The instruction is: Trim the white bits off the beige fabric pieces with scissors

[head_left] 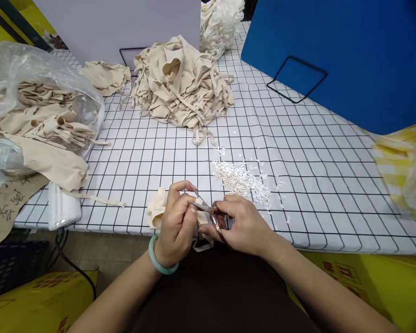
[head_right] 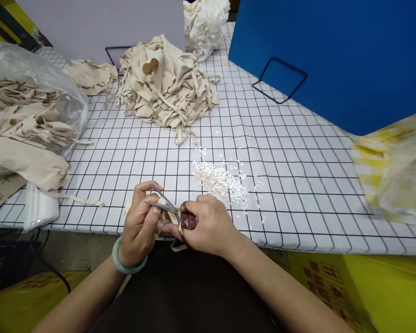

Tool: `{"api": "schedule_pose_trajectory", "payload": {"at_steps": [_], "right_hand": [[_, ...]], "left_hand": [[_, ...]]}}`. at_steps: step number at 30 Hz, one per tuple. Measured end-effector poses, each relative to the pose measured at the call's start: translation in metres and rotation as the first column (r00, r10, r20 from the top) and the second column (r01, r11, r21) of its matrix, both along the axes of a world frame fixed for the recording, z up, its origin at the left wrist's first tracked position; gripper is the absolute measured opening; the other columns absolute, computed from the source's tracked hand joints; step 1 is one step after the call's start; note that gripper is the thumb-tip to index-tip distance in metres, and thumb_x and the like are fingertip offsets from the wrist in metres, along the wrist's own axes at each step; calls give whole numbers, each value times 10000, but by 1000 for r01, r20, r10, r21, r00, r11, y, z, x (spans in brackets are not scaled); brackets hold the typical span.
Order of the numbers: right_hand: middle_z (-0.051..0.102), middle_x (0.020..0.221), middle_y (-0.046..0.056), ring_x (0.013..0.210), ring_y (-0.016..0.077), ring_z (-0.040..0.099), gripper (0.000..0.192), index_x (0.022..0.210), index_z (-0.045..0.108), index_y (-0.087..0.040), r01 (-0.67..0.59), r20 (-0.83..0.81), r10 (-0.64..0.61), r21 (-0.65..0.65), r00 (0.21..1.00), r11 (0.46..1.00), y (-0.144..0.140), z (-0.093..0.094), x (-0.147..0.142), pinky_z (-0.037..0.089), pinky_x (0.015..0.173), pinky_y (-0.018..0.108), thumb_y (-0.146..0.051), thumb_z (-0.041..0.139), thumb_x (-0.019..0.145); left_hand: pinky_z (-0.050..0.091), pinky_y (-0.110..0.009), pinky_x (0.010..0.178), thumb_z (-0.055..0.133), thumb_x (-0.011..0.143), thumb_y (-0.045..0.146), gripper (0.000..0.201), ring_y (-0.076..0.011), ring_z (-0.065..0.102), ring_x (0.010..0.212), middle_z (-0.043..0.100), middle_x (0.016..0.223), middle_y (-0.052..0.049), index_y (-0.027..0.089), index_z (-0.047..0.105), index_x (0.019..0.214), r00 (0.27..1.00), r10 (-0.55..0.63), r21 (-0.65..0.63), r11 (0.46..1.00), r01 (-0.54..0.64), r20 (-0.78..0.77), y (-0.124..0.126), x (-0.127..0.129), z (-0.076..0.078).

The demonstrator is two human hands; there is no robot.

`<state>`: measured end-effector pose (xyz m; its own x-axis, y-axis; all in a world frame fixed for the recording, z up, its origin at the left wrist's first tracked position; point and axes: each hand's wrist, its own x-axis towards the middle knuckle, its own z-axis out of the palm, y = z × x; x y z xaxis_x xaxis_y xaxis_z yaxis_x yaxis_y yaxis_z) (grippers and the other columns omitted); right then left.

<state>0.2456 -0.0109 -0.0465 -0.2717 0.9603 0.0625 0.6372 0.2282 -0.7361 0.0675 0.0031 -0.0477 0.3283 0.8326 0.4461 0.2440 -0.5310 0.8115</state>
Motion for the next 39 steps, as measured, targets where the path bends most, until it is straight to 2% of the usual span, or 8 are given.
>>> {"api": "schedule_pose_trajectory", "payload": {"at_steps": [13,23,27,30,32,35,37,39], "right_hand": [[481,488,-15,498,113,411,588,543,436,-202,38,3,-38,-33,999,999,-5,-4,1,327,543,252,-691,584,834],[445,470,-1,481,119,398,679,499,359,-206,288,98,-283,-38,954,957,-21,-29,20,301,503,254,-777,469,849],[506,524,12,529,157,480,653,525,432,-217,389,228,-360,-101,905,916,-15,-31,38,340,525,271,-804,520,796],[617,715,48,688,231,581,550,705,554,-235,427,316,-381,-87,869,900,-7,-21,59,400,564,302,-778,638,726],[644,863,75,828,280,605,524,836,552,-238,407,325,-366,-65,872,911,-4,-15,68,442,611,333,-724,698,706],[632,932,83,888,292,602,449,896,508,-236,338,268,-299,-112,916,935,-4,-14,58,477,676,373,-614,707,758],[628,948,70,850,262,609,406,956,501,-236,220,149,-191,-212,970,952,-9,-18,34,493,684,366,-535,713,782],[624,964,52,805,227,611,378,1000,486,-241,54,5,-55,-279,998,959,-13,-24,4,498,662,337,-433,727,781]], "left_hand": [[438,-361,905,374,982,62,258,-225,454,1111,507,786,-52,186,510,801,999,-45,-29,999,44,-11,0,5,0],[445,-363,913,386,970,44,230,-227,468,1112,566,875,-75,173,559,887,985,-164,-14,986,164,-49,8,28,-8],[470,-364,912,407,985,88,227,-230,495,1130,571,845,-69,179,584,874,988,-146,-77,987,142,-43,13,29,-12],[503,-370,881,422,992,142,249,-234,547,1101,569,865,-70,184,579,804,991,-90,-98,992,80,-100,23,5,-6],[514,-398,897,473,981,194,235,-243,572,1089,580,948,-81,185,558,763,978,74,-31,996,-82,-197,30,-25,-2],[470,-501,1030,616,917,317,140,-295,535,1205,553,1195,-121,185,575,941,850,367,135,930,-342,-377,29,-73,-4],[412,-554,1106,681,869,396,443,-338,461,1320,490,1354,-152,195,511,1225,787,341,123,937,-326,-514,19,-93,-12],[394,-565,1124,688,862,415,671,-352,429,1357,457,1425,-162,219,368,1417,760,185,25,976,-217,-624,4,-99,-22]]}}
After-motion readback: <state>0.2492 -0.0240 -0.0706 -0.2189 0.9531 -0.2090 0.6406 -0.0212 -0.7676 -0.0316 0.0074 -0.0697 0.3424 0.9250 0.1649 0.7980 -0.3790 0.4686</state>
